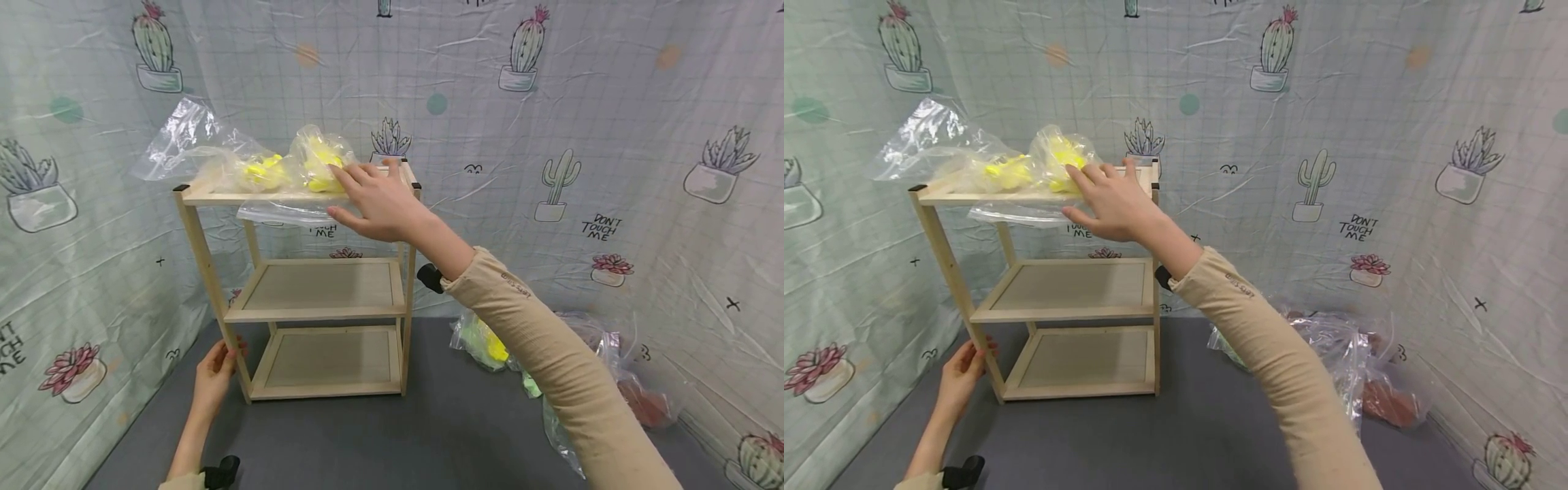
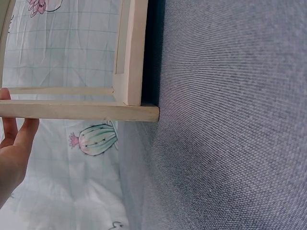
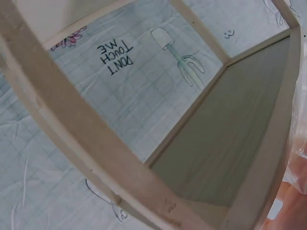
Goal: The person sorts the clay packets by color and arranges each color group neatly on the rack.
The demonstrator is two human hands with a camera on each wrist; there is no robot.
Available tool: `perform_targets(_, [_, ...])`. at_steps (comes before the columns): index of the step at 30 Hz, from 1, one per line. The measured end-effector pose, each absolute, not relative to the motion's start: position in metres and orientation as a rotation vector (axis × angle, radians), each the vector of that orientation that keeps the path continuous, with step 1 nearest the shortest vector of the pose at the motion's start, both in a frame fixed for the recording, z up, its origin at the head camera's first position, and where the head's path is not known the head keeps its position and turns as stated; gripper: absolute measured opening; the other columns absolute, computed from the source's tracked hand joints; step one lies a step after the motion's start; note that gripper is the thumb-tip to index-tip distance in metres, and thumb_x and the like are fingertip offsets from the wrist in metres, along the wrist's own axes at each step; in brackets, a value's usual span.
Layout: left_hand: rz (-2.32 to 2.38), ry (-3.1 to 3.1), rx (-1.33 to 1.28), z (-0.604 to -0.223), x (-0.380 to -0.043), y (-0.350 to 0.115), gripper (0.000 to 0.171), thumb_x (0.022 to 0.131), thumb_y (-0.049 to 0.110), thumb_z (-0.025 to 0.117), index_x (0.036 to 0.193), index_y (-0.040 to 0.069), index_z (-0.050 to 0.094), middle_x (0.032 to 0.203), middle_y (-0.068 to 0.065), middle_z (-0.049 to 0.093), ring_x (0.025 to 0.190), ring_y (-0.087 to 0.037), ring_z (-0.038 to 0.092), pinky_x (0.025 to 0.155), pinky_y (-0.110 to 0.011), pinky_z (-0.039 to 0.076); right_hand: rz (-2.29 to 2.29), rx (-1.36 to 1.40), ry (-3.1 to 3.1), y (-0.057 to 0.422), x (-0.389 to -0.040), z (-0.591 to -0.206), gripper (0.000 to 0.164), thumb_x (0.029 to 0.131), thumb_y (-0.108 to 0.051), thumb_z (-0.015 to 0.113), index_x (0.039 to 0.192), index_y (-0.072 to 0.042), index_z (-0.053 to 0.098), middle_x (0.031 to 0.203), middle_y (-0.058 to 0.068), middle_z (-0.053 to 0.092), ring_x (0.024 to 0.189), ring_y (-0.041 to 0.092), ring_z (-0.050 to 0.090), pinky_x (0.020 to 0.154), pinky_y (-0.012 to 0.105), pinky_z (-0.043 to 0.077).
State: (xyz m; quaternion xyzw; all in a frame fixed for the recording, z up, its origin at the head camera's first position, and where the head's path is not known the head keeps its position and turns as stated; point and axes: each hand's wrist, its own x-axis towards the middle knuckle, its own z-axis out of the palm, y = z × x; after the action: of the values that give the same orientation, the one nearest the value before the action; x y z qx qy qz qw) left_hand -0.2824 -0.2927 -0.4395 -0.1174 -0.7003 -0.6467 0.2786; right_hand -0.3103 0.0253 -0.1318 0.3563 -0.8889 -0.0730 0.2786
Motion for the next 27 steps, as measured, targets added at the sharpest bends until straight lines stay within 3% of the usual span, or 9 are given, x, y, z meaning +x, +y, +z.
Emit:
perform_targets(6, [-1.733,-1.888,-0.308,-0.440,-0.283,-0.293,0.026,0.092,0.007,0.043,0.113,-0.008,0.049,0.092,0.018,0.063,0.084,0.005,0.060,0.069,-0.009,0.046,-0.153,0.976,-2.404,0.021,-0.310,-0.133,0.068,0.092,-0.055,0.026,0.144,-0.013,0.013,0.142,0.006,0.033,0.131,0.022,0.030,0.104,0.049,0.016])
perform_targets(12, [-1.717,-1.892,-0.305,-0.440,-0.285,-0.294,0.031,0.092,0.006,0.043,0.115,-0.015,0.044,0.092,0.017,0.063,0.084,0.006,0.060,0.069,-0.009,0.046,-0.083,0.993,-2.345,0.024,-0.310,-0.137,0.066,0.093,-0.051,0.029,0.144,-0.013,0.012,0.142,0.007,0.033,0.130,0.022,0.032,0.104,0.047,0.019])
perform_targets(20, [-1.728,-1.873,-0.323,-0.440,-0.285,-0.294,0.032,0.092,0.006,0.042,0.115,-0.017,0.042,0.091,0.016,0.063,0.084,0.005,0.060,0.069,-0.009,0.046,-0.055,0.965,-2.209,0.039,-0.299,-0.145,0.057,0.096,-0.042,0.029,0.142,-0.010,0.020,0.144,0.008,0.030,0.128,0.022,0.035,0.103,0.045,0.021])
perform_targets(27, [-1.713,-1.890,-0.287,-0.440,-0.285,-0.294,0.032,0.092,0.006,0.043,0.115,-0.016,0.043,0.091,0.020,0.062,0.084,0.007,0.060,0.069,-0.008,0.045,0.051,0.961,-2.061,0.069,-0.286,-0.168,0.055,0.093,-0.033,0.039,0.139,-0.005,0.028,0.140,0.011,0.036,0.127,0.025,0.034,0.097,0.047,0.026])
